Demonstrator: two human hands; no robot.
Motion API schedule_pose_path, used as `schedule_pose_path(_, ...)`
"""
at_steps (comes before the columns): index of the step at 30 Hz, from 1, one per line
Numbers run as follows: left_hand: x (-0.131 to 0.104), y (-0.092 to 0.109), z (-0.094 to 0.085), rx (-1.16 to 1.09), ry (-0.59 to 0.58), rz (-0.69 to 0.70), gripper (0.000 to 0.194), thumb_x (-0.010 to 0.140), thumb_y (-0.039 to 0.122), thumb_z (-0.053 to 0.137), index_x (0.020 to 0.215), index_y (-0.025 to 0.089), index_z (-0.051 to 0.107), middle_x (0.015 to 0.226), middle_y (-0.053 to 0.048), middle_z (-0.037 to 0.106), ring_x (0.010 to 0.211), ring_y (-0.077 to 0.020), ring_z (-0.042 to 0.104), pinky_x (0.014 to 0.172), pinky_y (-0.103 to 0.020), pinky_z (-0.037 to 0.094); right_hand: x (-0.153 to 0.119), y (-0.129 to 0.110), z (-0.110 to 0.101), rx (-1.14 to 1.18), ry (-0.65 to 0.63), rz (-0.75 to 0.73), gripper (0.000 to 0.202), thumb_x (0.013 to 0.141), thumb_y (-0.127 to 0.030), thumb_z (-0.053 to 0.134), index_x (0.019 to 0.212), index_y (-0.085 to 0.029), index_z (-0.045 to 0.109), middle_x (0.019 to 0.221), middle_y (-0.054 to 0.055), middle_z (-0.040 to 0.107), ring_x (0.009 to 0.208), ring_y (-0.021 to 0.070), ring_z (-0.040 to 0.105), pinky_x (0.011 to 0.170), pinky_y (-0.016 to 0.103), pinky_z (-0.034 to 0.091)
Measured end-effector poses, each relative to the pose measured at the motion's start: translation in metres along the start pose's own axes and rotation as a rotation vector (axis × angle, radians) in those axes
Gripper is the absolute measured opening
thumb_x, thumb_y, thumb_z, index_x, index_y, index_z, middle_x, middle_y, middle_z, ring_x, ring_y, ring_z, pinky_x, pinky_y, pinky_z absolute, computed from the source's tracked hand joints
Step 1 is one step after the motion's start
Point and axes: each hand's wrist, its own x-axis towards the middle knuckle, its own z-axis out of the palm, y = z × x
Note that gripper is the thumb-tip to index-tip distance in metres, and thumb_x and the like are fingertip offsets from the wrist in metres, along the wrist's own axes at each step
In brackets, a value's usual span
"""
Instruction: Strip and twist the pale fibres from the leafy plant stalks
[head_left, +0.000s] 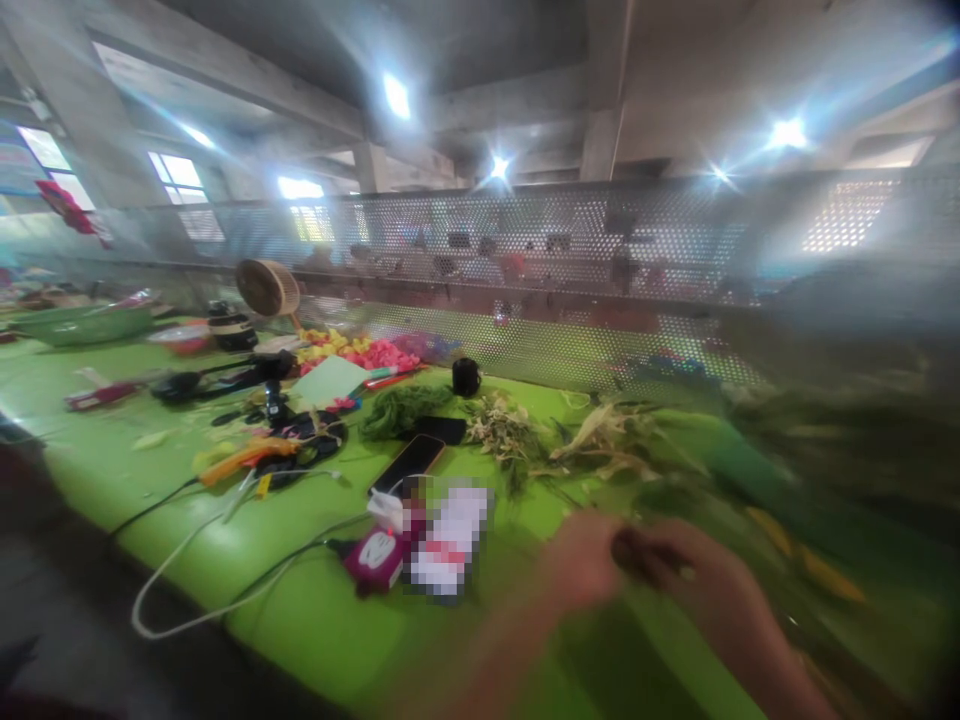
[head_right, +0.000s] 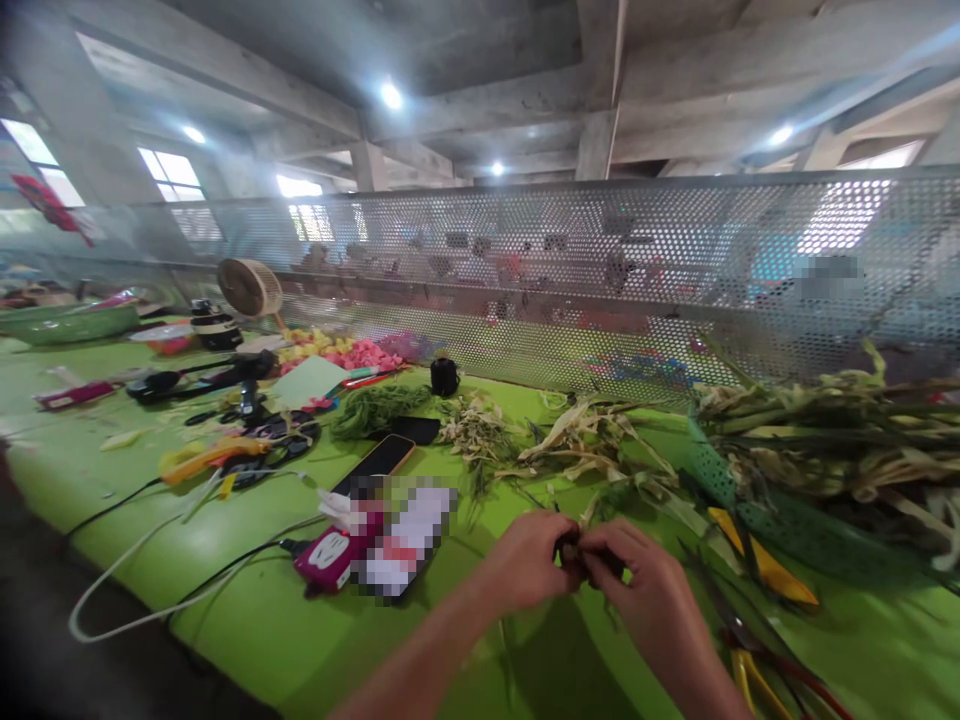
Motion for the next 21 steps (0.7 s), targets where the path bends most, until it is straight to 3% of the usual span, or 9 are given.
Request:
schedule_pose_path(8,0.001,0.002,0.0,-0.011,-0.073,-0.018,0.019,0.07,0.028,0.062,0.083,0.018,0.07,0.072,-0.003,0.065,0.07,-0.0192,0.057,0.066,-0.026,0.039,-0.001,-0.005,-0.005,-0.092,-0.071,-0.068,0.016,0.08,-0.033,0.059,0.085,-0.027,0.073,0.088,0.003,0.071,0.08,0.0201,0.064,0.067,0.026,0.049)
schedule_pose_path(15,-0.002,-0.006,0.001,-0.006,-0.083,-0.01,0.016,0.069,0.027,0.063,0.082,0.018,0.068,0.069,-0.002,0.064,0.062,-0.0149,0.054,0.054,-0.022,0.033,-0.001,-0.009,-0.005,-0.144,-0.114,-0.061,0.014,0.082,-0.032,0.058,0.084,-0.026,0.071,0.083,0.001,0.07,0.072,0.0175,0.064,0.063,0.024,0.048)
schedule_pose_path(21,-0.001,-0.007,0.001,-0.001,-0.151,0.024,0.021,0.071,0.031,0.063,0.087,0.018,0.068,0.075,-0.002,0.067,0.064,-0.0141,0.056,0.054,-0.021,0.033,-0.003,-0.018,-0.009,-0.187,-0.132,-0.117,0.014,0.082,-0.028,0.058,0.086,-0.029,0.071,0.084,0.0,0.072,0.072,0.0174,0.065,0.063,0.024,0.05)
